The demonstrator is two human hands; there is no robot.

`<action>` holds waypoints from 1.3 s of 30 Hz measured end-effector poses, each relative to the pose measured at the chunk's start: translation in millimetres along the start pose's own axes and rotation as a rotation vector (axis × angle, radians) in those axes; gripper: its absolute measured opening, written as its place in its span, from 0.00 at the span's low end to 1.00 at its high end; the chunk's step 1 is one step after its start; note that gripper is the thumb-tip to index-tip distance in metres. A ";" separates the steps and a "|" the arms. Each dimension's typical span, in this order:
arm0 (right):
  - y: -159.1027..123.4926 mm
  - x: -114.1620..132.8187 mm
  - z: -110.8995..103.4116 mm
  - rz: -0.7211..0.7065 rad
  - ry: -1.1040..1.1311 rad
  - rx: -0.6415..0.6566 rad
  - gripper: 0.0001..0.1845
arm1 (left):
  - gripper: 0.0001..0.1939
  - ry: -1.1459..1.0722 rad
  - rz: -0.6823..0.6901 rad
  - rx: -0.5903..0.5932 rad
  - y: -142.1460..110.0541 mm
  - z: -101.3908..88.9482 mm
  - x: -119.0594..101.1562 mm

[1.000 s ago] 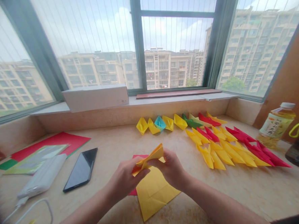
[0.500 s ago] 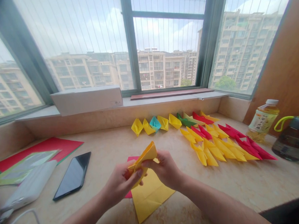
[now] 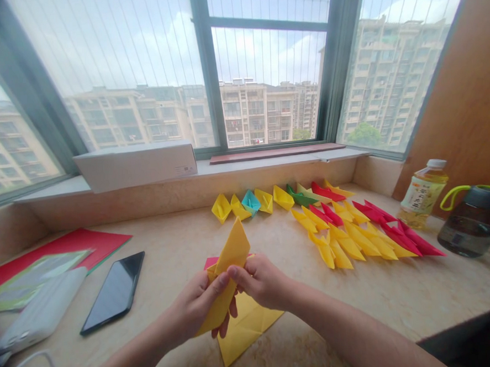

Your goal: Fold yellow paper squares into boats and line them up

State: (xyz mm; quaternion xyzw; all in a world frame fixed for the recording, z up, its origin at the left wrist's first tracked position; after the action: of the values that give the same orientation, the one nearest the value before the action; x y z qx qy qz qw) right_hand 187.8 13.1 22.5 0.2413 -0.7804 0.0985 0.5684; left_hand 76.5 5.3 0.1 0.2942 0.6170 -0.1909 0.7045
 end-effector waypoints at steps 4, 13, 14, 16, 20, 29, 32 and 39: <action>-1.3 2.2 -1.5 -0.060 -0.084 -0.088 0.29 | 0.25 -0.031 -0.013 -0.026 -0.4 -1.9 2.4; -1.4 -7.0 -2.1 -0.019 -0.007 -0.058 0.30 | 0.25 0.089 -0.012 0.079 -3.5 4.2 -3.9; -1.9 -7.2 -3.3 -0.014 -0.023 -0.082 0.29 | 0.25 0.095 -0.004 0.077 -3.7 4.7 -5.6; -3.5 -6.1 -5.4 -0.038 -0.039 -0.105 0.28 | 0.25 0.098 -0.005 0.081 -4.7 6.0 -8.1; -7.2 -1.4 -10.6 -0.108 0.003 -0.074 0.34 | 0.24 0.153 -0.070 0.140 -8.8 8.7 -7.4; -4.8 0.6 -30.1 -0.020 -0.090 -0.193 0.31 | 0.26 0.397 -0.061 0.155 -6.5 -0.5 -3.7; -4.4 1.7 -28.9 -0.074 -0.110 -0.077 0.27 | 0.25 0.367 -0.071 0.168 -6.9 -1.0 -2.2; -0.9 -9.8 -24.0 0.063 -0.026 -0.030 0.28 | 0.26 0.259 -0.080 0.157 -6.4 -1.0 4.5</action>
State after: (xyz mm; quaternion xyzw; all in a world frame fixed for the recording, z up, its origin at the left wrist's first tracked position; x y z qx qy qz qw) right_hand 210.7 25.1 21.2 0.2094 -0.7963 0.1013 0.5584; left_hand 72.4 1.5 -5.4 0.3456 0.6969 -0.2271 0.5858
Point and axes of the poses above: each hand's wrist, its own y-axis towards the middle knuckle, its own z-axis out of the palm, x = y × z, the point moved 6 cm from there along y, towards the middle knuckle, and after that the axes turned 15 degrees about z, right-handed, at the moved point
